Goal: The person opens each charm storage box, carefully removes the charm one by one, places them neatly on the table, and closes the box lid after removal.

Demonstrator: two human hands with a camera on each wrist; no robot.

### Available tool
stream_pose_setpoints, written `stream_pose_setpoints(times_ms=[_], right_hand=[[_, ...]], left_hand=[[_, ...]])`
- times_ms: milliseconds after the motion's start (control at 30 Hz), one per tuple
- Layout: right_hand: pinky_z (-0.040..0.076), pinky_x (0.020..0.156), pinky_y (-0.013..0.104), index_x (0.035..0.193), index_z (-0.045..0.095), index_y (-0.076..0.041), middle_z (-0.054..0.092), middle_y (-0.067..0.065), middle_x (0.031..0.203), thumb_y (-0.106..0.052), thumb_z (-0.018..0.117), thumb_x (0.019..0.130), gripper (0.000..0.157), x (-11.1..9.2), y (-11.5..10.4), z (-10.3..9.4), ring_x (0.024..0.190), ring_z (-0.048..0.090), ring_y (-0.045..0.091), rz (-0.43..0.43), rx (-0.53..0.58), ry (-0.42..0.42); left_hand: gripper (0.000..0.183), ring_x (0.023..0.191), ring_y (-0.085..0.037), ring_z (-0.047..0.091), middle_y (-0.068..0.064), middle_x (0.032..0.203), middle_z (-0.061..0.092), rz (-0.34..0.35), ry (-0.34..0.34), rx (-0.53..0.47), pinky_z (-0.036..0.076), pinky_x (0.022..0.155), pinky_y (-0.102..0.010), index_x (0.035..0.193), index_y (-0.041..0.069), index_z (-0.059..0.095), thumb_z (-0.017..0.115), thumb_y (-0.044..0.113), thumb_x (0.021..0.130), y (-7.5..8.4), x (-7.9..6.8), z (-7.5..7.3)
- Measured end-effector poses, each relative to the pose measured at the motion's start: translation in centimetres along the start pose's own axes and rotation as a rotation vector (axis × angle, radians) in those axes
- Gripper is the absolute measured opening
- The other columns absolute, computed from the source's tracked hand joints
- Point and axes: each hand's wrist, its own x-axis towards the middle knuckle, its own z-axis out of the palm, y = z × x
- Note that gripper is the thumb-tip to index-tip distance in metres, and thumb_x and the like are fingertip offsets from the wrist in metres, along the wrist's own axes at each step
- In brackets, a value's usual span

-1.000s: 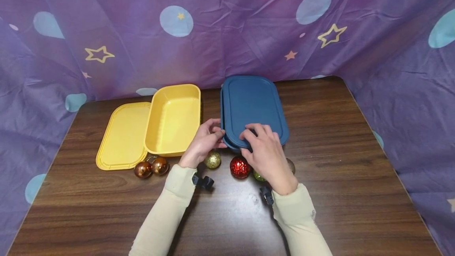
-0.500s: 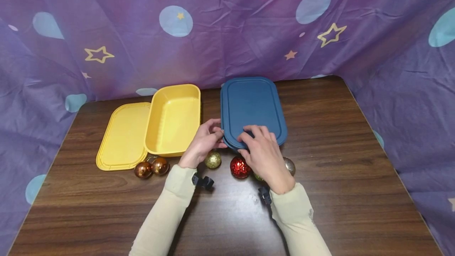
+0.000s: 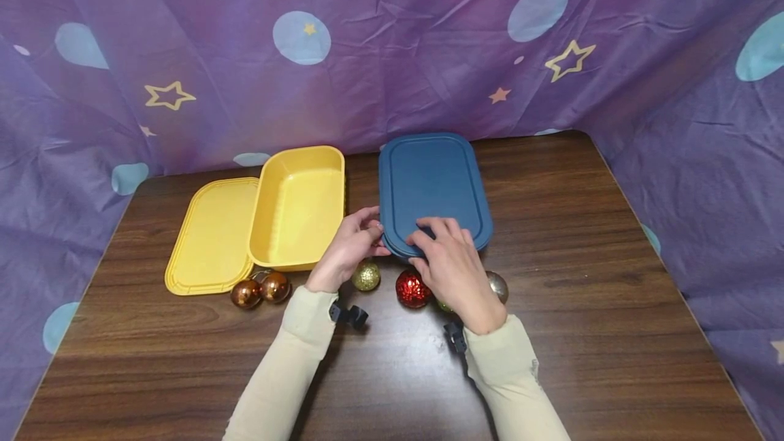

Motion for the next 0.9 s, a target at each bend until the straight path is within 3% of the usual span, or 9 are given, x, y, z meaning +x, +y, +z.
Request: stream_pose_setpoints(times_ms=[367,633,900], right_hand=[[0.043,0.092,0.052,0.108,0.07,-0.01,0.058,0.015,0.132,-0.019,0.076,0.082,0.028,0.03,-0.06,0.11,0.118,0.05,0.037,-0.015,0.008,-0.015],[0.043,0.09,0.05,0.11,0.069,-0.011,0.057,0.015,0.133,-0.02,0.075,0.083,0.029,0.02,-0.21,0.3,0.118,0.051,0.035,-0.029,-0.014,-0.034],[0.043,0.09,0.049,0.112,0.069,-0.012,0.056,0.015,0.134,-0.02,0.074,0.084,0.029,-0.04,-0.27,0.49,0.119,0.05,0.035,-0.022,-0.017,-0.052]], left_hand=[[0.041,0.066,-0.012,0.054,-0.007,0.084,0.052,-0.011,0.012,-0.053,0.058,0.062,-0.022,0.141,-0.007,0.039,0.036,0.01,0.103,0.11,-0.2,-0.01],[0.045,0.066,-0.012,0.056,-0.008,0.094,0.053,-0.011,0.029,-0.049,0.058,0.062,-0.022,0.14,-0.008,0.039,0.046,0.012,0.101,-0.09,0.01,0.08],[0.045,0.067,-0.013,0.059,-0.011,0.099,0.054,0.005,0.022,-0.052,0.058,0.065,-0.023,0.14,-0.01,0.038,0.047,0.006,0.099,-0.18,-0.01,0.07]])
